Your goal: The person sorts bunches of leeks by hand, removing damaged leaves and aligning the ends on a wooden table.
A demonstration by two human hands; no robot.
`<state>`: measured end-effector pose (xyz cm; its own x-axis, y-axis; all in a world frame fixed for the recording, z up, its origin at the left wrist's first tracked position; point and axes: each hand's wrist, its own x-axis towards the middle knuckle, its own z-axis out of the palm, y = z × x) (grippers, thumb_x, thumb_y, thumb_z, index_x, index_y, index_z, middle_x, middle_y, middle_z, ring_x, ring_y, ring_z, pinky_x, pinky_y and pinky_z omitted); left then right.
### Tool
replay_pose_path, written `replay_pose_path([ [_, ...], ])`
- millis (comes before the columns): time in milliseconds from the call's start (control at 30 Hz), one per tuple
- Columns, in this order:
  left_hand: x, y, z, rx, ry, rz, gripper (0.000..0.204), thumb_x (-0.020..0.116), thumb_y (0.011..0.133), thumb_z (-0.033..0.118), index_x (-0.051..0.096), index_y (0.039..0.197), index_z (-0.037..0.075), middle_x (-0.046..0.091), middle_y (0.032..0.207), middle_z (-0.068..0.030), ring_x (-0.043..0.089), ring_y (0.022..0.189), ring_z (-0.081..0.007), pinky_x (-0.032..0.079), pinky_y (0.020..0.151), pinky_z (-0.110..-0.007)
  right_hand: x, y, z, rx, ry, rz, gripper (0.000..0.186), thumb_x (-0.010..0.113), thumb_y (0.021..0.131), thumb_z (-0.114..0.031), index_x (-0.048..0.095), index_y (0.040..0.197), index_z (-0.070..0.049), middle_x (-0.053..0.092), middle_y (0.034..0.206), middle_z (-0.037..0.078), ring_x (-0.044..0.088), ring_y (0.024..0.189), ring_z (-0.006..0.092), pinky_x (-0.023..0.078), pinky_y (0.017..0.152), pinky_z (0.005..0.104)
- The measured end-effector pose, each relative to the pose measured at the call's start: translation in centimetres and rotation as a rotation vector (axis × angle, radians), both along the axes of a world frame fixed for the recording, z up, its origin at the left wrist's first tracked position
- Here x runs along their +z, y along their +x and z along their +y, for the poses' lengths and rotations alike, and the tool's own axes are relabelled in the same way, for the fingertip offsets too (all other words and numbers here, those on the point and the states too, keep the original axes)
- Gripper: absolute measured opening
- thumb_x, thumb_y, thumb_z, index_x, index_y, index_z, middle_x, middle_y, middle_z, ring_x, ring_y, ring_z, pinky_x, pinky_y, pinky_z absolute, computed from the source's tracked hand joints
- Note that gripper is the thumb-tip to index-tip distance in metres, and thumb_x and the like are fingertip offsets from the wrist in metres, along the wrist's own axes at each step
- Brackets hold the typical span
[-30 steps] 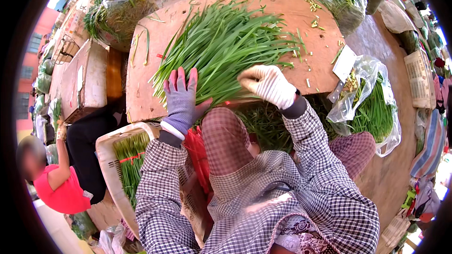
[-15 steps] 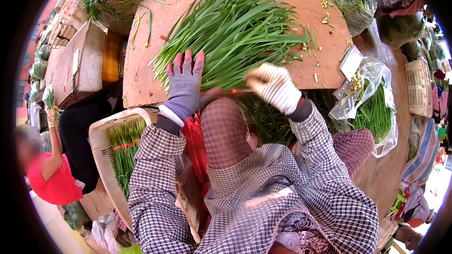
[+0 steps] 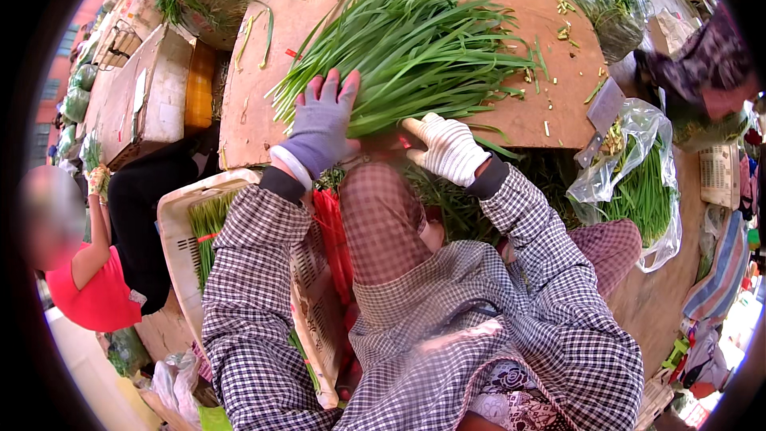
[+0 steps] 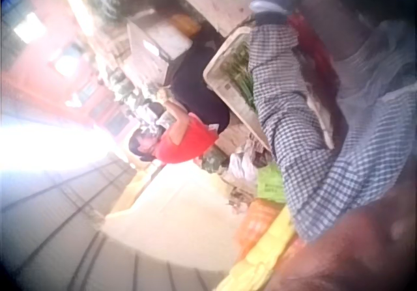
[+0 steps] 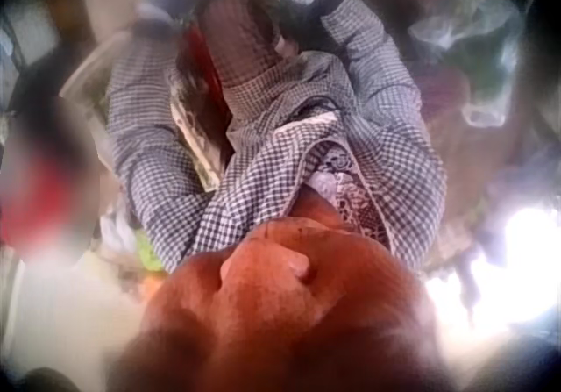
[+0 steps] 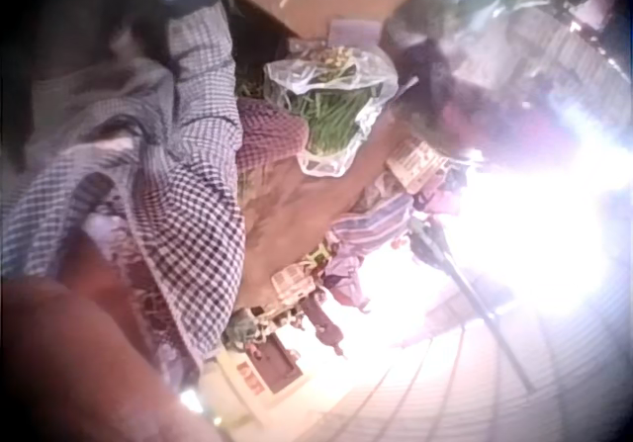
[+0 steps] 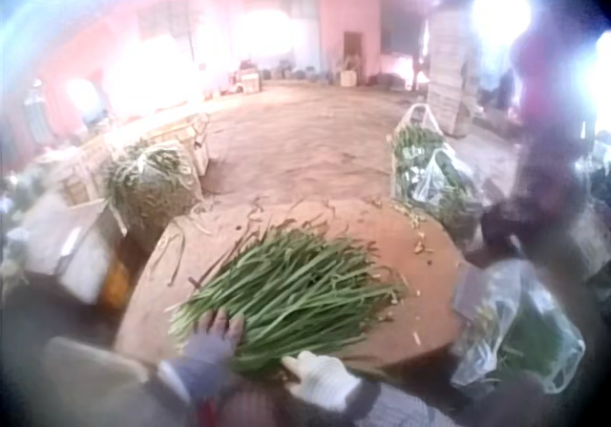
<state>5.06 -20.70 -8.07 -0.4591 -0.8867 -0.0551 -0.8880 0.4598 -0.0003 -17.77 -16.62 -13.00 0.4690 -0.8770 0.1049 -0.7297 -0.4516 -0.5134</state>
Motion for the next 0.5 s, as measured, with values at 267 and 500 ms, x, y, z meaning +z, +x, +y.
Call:
replay_pose_path([
  [267, 0.3, 1.9, -3.0, -0.006, 0.086, 0.104, 0.101, 0.077, 0.066, 0.025, 0.020, 0.148, 0.011, 0.039, 0.138, -0.0227, 0.042, 0.119, -0.0456, 0.036, 0.103, -0.048, 0.2, 0.8, -0.3, 0.074, 0.086, 0.129, 0.046, 0.064, 0.080, -0.026, 0.054, 0.124, -0.014, 0.055, 0.088, 0.018, 0.061, 0.076, 0.0344, 0.050, 0.066, 0.0435],
  [500, -0.3, 2.2, -3.2, -0.045, 0.053, 0.103, 0.105, 0.079, 0.065, 0.031, 0.019, 0.148, 0.010, 0.037, 0.139, -0.0247, 0.041, 0.121, -0.0453, 0.037, 0.103, -0.048, -1.1, 1.4, -1.5, 0.050, -0.051, -0.025, 0.022, 0.065, 0.079, -0.018, 0.068, 0.099, -0.012, 0.059, 0.084, 0.011, 0.061, 0.075, 0.0312, 0.050, 0.065, 0.0397],
])
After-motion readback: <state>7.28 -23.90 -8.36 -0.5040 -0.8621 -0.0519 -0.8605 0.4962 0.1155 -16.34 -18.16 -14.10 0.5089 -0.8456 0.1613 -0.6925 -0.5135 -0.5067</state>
